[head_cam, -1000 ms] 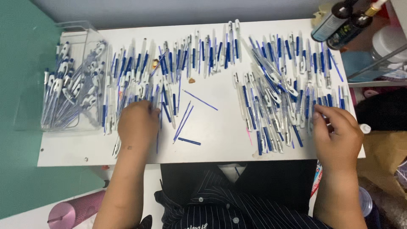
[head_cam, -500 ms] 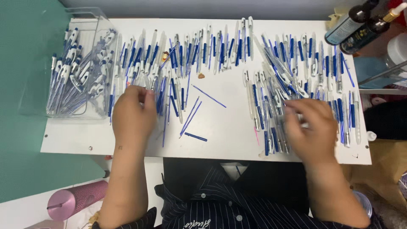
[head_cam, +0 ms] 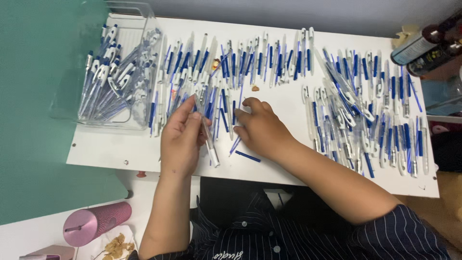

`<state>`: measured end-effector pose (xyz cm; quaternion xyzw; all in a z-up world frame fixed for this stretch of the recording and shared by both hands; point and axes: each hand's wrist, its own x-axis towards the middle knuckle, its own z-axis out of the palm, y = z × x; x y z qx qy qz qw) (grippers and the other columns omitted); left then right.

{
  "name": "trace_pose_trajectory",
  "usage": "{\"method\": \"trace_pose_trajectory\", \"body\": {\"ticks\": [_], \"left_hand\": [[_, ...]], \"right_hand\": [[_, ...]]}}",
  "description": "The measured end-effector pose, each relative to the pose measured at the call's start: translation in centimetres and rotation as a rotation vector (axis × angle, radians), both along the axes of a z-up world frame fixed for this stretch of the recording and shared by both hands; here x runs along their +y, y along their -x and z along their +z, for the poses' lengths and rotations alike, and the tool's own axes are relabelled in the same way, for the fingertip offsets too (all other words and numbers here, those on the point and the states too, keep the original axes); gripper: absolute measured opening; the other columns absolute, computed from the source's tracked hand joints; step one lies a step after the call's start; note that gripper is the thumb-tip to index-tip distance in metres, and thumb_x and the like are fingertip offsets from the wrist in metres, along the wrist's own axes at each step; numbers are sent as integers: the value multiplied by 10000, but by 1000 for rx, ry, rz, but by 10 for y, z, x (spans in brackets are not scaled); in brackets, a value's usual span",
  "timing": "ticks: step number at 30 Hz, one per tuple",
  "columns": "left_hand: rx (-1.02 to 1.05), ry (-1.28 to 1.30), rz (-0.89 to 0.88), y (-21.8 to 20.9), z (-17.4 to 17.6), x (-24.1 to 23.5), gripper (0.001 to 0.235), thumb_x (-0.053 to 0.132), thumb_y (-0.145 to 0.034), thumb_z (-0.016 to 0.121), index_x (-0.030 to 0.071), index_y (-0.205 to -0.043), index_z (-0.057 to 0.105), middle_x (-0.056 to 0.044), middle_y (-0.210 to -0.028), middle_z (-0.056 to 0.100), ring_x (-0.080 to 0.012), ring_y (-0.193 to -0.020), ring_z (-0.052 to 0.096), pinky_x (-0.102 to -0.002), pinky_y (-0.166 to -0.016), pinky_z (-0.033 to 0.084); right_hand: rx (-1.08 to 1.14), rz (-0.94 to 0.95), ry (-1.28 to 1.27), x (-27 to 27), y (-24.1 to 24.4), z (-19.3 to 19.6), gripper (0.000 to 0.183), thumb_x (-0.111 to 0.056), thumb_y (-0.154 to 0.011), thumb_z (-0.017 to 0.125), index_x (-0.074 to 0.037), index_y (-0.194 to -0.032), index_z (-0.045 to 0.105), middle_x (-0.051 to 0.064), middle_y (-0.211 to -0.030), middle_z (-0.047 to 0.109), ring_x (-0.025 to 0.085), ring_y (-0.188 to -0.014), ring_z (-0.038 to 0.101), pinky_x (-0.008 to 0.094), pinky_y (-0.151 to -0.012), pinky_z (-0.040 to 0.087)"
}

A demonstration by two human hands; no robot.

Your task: The person assembles blue and white ballpoint pens by inserting ink cartridges into clear plastic barrels. They repeatedly pick up a barrel and a cartridge, insert the cartridge, and place the completed pen into a clear plastic container on the left side of the table.

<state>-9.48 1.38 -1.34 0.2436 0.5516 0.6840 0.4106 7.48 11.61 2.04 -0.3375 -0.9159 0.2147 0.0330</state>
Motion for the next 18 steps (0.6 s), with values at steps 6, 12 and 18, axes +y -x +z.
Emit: {"method": "trace_pose_trajectory", "body": {"ticks": [6,12,18], "left_hand": [[-150,-99,2,6,-23,10,579,103,-1014,562,-16,-1545,363,-107,-861,704,-97,-646,695,-205,-579,635],[-256,-145,1,3,-22,10,588,89,-1011,574,-6,-1554,372,-154,-870,712,-136,-666,696,-216,-573,635],[-235,-200,39,0,-14,12,599,71,-1012,577,92,-1572,363,-143,-878,710,-137,-699,708,-205,-636,647]], "right_hand": [[15,-73,-31,-4,18,-6,316,-83,-934,650,56,-1211,713,287,-1249,625,399,-1137,636,420,-873,586],[26,-83,-16,-4,19,-20,248,-104,-980,625,40,-1143,743,242,-1126,673,334,-1072,652,368,-858,574],[-34,17,-99,0,15,-32,206,-42,-940,625,10,-1087,760,225,-1029,718,308,-975,658,349,-796,557]]}}
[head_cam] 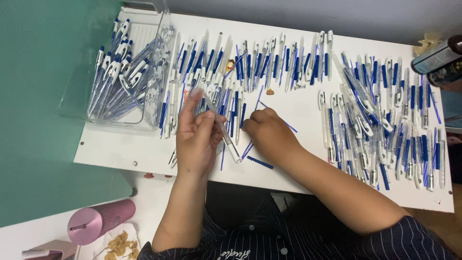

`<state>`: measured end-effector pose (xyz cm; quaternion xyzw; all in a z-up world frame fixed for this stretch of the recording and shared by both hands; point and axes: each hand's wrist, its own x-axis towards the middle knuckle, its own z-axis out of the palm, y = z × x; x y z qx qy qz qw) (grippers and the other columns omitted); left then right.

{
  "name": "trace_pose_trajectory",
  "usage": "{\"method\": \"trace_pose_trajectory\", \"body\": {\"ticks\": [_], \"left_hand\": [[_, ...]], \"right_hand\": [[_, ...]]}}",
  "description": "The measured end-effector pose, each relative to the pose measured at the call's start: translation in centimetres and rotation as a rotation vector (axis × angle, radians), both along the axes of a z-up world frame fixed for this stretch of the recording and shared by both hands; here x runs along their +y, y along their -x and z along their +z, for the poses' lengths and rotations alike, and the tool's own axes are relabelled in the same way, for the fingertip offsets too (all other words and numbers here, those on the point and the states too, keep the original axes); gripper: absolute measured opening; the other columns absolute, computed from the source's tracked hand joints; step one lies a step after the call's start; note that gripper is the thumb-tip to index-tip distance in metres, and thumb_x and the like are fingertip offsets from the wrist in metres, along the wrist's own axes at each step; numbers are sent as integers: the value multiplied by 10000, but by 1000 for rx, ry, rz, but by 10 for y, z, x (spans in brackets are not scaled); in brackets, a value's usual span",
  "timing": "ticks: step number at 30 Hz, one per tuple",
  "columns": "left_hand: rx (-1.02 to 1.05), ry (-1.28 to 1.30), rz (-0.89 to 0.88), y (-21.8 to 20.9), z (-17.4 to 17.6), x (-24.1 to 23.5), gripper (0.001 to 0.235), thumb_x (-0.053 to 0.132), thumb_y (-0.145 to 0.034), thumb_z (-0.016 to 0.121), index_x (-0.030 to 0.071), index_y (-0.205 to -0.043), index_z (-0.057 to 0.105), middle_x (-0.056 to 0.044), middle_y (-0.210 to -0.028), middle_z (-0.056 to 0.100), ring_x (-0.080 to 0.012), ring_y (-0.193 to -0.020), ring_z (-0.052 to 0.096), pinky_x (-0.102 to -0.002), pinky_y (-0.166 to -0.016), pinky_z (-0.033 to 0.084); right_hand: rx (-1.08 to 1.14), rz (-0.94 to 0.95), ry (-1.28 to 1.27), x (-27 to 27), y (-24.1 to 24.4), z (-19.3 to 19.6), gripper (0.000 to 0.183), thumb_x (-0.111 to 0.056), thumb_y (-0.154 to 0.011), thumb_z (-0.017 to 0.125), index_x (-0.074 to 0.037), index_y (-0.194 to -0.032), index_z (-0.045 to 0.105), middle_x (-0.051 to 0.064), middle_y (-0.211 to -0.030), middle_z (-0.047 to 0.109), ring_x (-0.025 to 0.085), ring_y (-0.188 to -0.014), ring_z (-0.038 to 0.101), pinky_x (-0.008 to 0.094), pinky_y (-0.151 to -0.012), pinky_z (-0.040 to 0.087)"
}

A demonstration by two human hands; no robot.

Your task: The person assembles blue and white ballpoint pens by inserting ink cartridges into clear plastic barrels. They repeatedly pick up a barrel and a cartridge, insert the cartridge, and place the completed pen into a clear plastic container on the left side of the table.

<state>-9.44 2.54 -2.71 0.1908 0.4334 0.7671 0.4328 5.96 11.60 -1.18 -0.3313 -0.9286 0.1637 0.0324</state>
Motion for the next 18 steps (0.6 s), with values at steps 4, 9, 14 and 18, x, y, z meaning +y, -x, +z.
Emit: {"method": "trace_pose_trajectory", "body": {"ticks": [4,9,14,18], "left_hand": [[-44,69,-12,-7,-3,6,282,49,-1002,552,0,-1261,652,-202,-896,739,-180,-748,737,-255,-660,666],[-16,-2,-27,-10,-6,13,404,-69,-854,522,-63,-1234,659,-243,-892,713,-243,-767,737,-322,-696,678],[336,159,-102,-27,22,7,226,34,-877,705,-22,-1090,754,-199,-681,687,-210,-581,667,-305,-528,593],[812,72,-340,-44,29,5,131,172,-974,678,108,-985,792,7,-681,628,-113,-620,569,-265,-601,448]], "right_hand": [[5,130,-36,13,-3,-15,226,9,-922,614,26,-1110,738,228,-1024,712,321,-992,644,352,-823,544],[317,91,9,26,-10,1,167,1,-941,595,10,-1068,703,226,-963,698,385,-931,664,443,-800,566],[673,-75,64,21,-35,68,106,-30,-1002,627,-23,-1027,730,131,-897,715,318,-886,694,413,-820,559],[894,-49,0,7,-67,105,109,-50,-1049,579,18,-1012,657,140,-926,675,258,-893,660,376,-878,526]]}}
